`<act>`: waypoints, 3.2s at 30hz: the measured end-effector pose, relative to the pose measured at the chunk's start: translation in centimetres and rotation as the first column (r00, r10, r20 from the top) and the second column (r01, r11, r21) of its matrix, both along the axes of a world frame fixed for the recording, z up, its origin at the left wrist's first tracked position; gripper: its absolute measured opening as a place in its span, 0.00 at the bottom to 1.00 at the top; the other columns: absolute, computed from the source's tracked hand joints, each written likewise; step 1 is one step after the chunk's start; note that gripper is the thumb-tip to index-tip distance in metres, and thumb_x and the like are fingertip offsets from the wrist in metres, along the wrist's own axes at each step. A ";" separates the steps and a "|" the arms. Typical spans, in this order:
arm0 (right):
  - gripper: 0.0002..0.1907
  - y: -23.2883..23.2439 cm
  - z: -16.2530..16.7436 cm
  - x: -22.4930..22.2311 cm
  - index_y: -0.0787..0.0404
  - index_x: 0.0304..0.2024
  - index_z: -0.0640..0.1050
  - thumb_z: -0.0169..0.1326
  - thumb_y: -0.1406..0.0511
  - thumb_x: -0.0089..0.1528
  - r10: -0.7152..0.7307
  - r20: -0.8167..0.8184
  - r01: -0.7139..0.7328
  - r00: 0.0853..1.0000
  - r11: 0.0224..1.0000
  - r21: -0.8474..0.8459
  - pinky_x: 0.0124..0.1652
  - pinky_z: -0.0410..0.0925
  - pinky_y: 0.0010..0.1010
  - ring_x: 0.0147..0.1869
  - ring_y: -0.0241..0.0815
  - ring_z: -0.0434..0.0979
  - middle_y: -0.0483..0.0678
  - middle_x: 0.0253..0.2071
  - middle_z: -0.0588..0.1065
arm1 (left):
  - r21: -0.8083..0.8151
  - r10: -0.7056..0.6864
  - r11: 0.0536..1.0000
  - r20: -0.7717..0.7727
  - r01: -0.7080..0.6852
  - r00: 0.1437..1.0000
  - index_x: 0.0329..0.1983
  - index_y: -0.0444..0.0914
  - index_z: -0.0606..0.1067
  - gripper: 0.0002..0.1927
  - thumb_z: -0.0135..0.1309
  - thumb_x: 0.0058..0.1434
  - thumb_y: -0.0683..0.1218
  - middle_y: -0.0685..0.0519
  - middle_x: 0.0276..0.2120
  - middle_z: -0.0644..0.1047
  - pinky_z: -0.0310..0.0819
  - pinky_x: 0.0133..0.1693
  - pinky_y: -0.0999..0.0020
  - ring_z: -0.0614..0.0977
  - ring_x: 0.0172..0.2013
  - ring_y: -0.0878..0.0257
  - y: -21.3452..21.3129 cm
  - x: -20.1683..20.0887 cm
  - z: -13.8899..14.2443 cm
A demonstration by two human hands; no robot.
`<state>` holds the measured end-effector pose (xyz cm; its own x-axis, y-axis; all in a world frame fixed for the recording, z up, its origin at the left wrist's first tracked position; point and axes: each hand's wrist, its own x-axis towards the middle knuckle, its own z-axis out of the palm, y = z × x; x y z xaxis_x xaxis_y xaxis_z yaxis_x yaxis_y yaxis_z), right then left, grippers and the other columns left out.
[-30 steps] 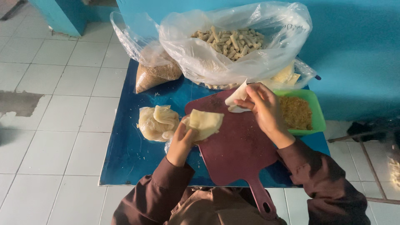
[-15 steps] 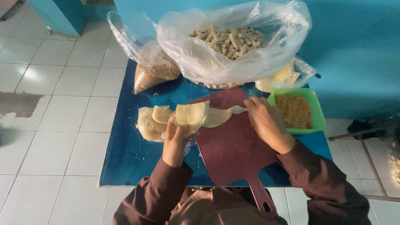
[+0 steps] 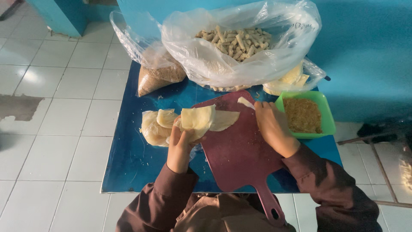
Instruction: The person sits at a table and folds thin pastry wrappers around a brown filling. They take a wrapper, add filling from a green container with a spoon, fold the wrapper closed by hand, and place the finished filled pastry into a large plastic bag holding many similar pieces.
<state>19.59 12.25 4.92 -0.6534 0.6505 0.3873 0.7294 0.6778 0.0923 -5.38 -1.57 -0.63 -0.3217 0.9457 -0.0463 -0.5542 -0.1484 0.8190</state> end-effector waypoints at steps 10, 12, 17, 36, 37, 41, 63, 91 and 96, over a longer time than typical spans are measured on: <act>0.05 -0.3 0.7 0.1 0.61 0.41 0.69 0.52 0.70 0.64 0.070 -0.240 -0.115 0.968 0.977 -0.180 0.34 0.67 0.53 0.38 0.63 0.75 0.57 0.32 0.74 | -0.023 -0.025 0.999 -0.009 0.025 1.000 0.73 0.40 0.57 0.31 0.42 0.65 0.41 0.46 0.59 0.73 0.81 0.47 0.59 0.80 0.52 0.55 0.0 0.2 0.1; 0.06 -0.5 1.0 -0.3 0.61 0.40 0.69 0.53 0.70 0.63 0.019 -0.179 -0.053 0.984 0.981 -0.188 0.35 0.68 0.54 0.39 0.62 0.76 0.55 0.33 0.74 | -0.021 -0.026 0.999 -0.016 0.026 1.000 0.73 0.41 0.57 0.31 0.42 0.65 0.41 0.46 0.58 0.73 0.80 0.47 0.60 0.80 0.52 0.55 -0.1 0.1 0.1; 0.11 -1.7 1.8 -2.0 0.59 0.47 0.74 0.55 0.69 0.61 0.271 -0.088 -0.275 0.959 0.960 -0.043 0.46 0.72 0.42 0.49 0.51 0.76 0.48 0.45 0.74 | -0.032 -0.025 0.999 -0.038 0.024 0.999 0.73 0.40 0.57 0.31 0.42 0.66 0.42 0.45 0.57 0.74 0.79 0.45 0.62 0.81 0.49 0.54 -0.2 0.1 0.1; 0.14 -2.5 -0.5 -3.5 0.65 0.44 0.76 0.57 0.67 0.56 0.498 -0.046 -0.493 0.866 0.865 0.095 0.47 0.67 0.39 0.45 0.49 0.73 0.50 0.38 0.70 | 0.015 -0.011 1.000 -0.031 0.011 0.999 0.72 0.38 0.57 0.31 0.42 0.65 0.41 0.45 0.58 0.73 0.81 0.46 0.61 0.81 0.51 0.55 -0.1 0.1 0.3; 0.12 -2.5 -0.5 -3.5 0.64 0.42 0.76 0.57 0.67 0.57 0.495 -0.035 -0.490 0.868 0.867 0.092 0.47 0.67 0.39 0.45 0.49 0.73 0.50 0.37 0.70 | 0.019 -0.010 1.000 -0.025 0.010 1.000 0.72 0.38 0.57 0.31 0.42 0.64 0.40 0.46 0.58 0.73 0.82 0.46 0.61 0.81 0.51 0.56 -0.1 0.1 0.3; 0.08 -2.9 -0.1 -3.5 0.61 0.36 0.75 0.58 0.67 0.56 0.486 -0.011 -0.484 0.874 0.871 0.085 0.47 0.67 0.40 0.43 0.49 0.72 0.50 0.35 0.70 | 0.024 -0.022 0.999 -0.009 0.023 1.000 0.72 0.38 0.57 0.30 0.42 0.65 0.40 0.46 0.58 0.73 0.82 0.46 0.61 0.81 0.51 0.55 0.0 0.2 0.1; 0.09 -1.2 -1.0 -4.5 0.58 0.39 0.74 0.60 0.65 0.59 0.265 -0.107 -0.251 0.958 0.959 0.129 0.47 0.65 0.40 0.52 0.50 0.71 0.47 0.39 0.70 | -0.014 -0.045 0.999 -0.046 0.044 0.998 0.72 0.40 0.58 0.29 0.42 0.67 0.40 0.45 0.59 0.73 0.81 0.47 0.60 0.80 0.53 0.54 -0.3 0.1 0.2; 0.12 -5.5 4.0 -3.9 0.60 0.45 0.77 0.65 0.70 0.61 0.608 -0.434 -0.679 0.665 0.734 -0.013 0.51 0.72 0.35 0.52 0.45 0.79 0.44 0.48 0.77 | 0.050 -0.374 0.906 -0.364 0.419 0.853 0.76 0.32 0.52 0.36 0.51 0.66 0.35 0.48 0.53 0.73 0.76 0.52 0.70 0.78 0.53 0.64 -0.7 1.1 -0.3; 0.06 -4.5 2.4 -3.0 0.62 0.45 0.78 0.57 0.68 0.66 -0.029 -0.641 -0.430 0.767 0.718 -0.547 0.39 0.75 0.32 0.39 0.37 0.83 0.44 0.41 0.81 | -0.061 -0.374 0.925 -0.327 0.376 0.868 0.71 0.30 0.59 0.30 0.50 0.65 0.37 0.46 0.52 0.75 0.80 0.46 0.68 0.81 0.48 0.64 0.1 0.5 -1.7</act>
<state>16.54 7.70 7.28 -0.5967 0.7550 0.2718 0.3115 0.5301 -0.7886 -4.89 -1.49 -2.30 0.0613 0.9981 0.0040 -0.2700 0.0127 0.9628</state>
